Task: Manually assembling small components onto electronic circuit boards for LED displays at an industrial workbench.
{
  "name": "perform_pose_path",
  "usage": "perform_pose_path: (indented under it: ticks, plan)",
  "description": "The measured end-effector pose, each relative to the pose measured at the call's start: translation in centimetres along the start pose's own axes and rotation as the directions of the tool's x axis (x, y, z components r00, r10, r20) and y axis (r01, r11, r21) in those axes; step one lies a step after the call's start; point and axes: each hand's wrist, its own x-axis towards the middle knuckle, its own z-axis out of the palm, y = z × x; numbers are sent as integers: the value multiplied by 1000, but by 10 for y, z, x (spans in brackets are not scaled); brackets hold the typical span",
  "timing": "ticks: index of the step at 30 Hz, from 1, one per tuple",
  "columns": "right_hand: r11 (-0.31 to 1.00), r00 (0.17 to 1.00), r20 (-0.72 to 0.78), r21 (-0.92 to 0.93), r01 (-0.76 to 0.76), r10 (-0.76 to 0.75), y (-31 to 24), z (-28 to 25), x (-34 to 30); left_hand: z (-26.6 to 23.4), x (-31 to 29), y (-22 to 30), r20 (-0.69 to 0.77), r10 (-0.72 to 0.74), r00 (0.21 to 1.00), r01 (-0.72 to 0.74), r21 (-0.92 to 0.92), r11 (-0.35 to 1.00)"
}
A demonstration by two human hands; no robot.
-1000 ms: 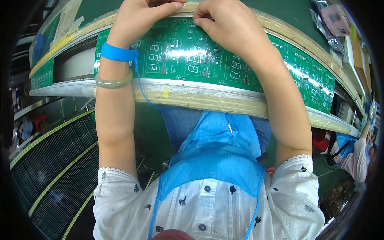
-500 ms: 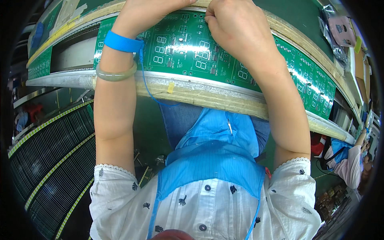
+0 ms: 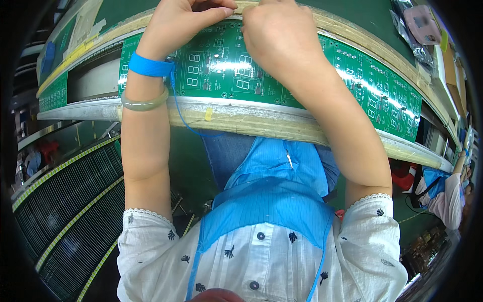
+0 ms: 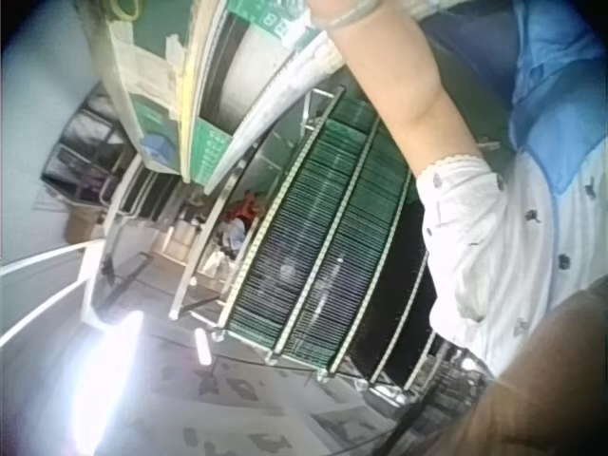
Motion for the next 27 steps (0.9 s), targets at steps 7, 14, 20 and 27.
perform_pose_path:
  ticks: [7, 14, 20, 27]
  plan:
    - [998, 998, 52, 60, -22, 19, 2, -8, 1, 1, 2, -18, -3, 64, 998, -64, -19, 998]
    - [938, 987, -76, 329, -108, 140, 36, -16, 0, 9, 1, -15, 156, 108, 982, -127, 118, 985]
    - [939, 990, -61, 328, -103, 129, 38, -15, 0, 12, -1, -11, 124, 121, 985, -145, 207, 968]
    - [936, 989, -48, 330, -120, 143, 37, -16, -1, 14, -2, -8, 110, 158, 981, -183, 279, 943]
